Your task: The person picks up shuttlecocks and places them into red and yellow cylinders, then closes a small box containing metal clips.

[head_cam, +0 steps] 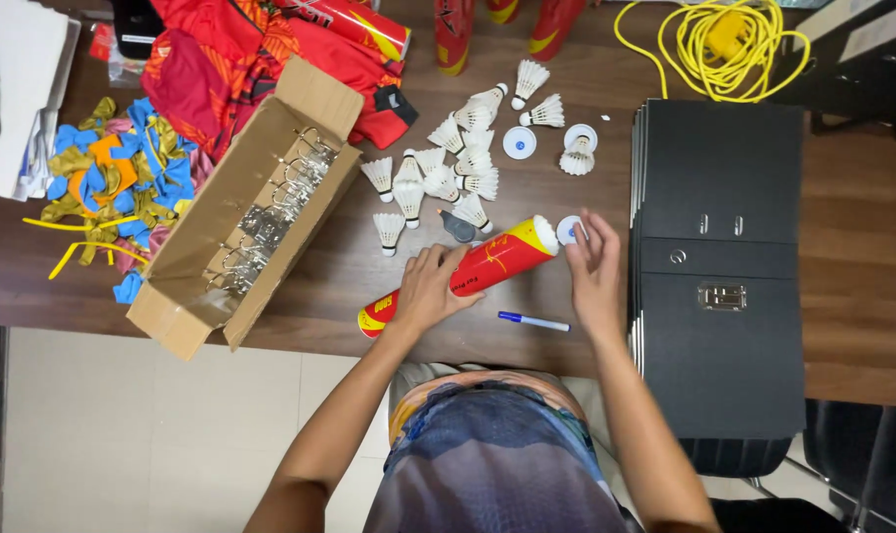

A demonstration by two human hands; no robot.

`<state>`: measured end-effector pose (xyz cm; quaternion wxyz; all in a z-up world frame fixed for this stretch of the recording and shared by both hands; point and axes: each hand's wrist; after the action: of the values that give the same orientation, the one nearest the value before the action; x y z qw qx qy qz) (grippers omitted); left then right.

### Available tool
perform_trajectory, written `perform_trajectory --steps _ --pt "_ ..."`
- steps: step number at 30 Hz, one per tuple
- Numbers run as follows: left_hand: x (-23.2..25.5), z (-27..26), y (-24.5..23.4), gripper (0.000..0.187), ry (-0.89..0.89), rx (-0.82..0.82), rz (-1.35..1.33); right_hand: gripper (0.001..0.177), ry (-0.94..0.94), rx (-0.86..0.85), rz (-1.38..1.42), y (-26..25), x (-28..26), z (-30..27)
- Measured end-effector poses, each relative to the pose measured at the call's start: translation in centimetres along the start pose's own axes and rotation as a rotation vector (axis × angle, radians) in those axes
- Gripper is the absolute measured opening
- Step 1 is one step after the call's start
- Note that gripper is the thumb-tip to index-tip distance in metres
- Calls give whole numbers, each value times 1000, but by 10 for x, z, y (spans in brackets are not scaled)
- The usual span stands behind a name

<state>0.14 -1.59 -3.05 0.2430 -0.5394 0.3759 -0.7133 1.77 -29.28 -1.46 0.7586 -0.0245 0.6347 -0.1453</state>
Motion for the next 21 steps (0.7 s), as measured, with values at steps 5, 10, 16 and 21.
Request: perform_trajectory --steps 5,10,16,21 --pt "-4 -5 -9 82 -32 66 -12 40 195 -133 -383 -6 84 -69" --pt "-11 -10 -20 79 -28 107 -23 38 65 -417 -814 -29 122 -126" --pt "-18 -11 -23 80 -45 102 0 23 285 -241 -393 -61 132 -109" --pt "-21 -11 -18 81 -26 83 15 17 82 75 54 -103 13 3"
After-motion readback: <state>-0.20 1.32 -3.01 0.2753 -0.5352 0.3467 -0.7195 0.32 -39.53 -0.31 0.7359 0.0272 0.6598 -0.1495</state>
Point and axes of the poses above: each hand's wrist, its own z-axis towards the middle knuckle, its own y-axis out of the palm, x = y × z, and after that the axes turned 1 degree about x, right-handed
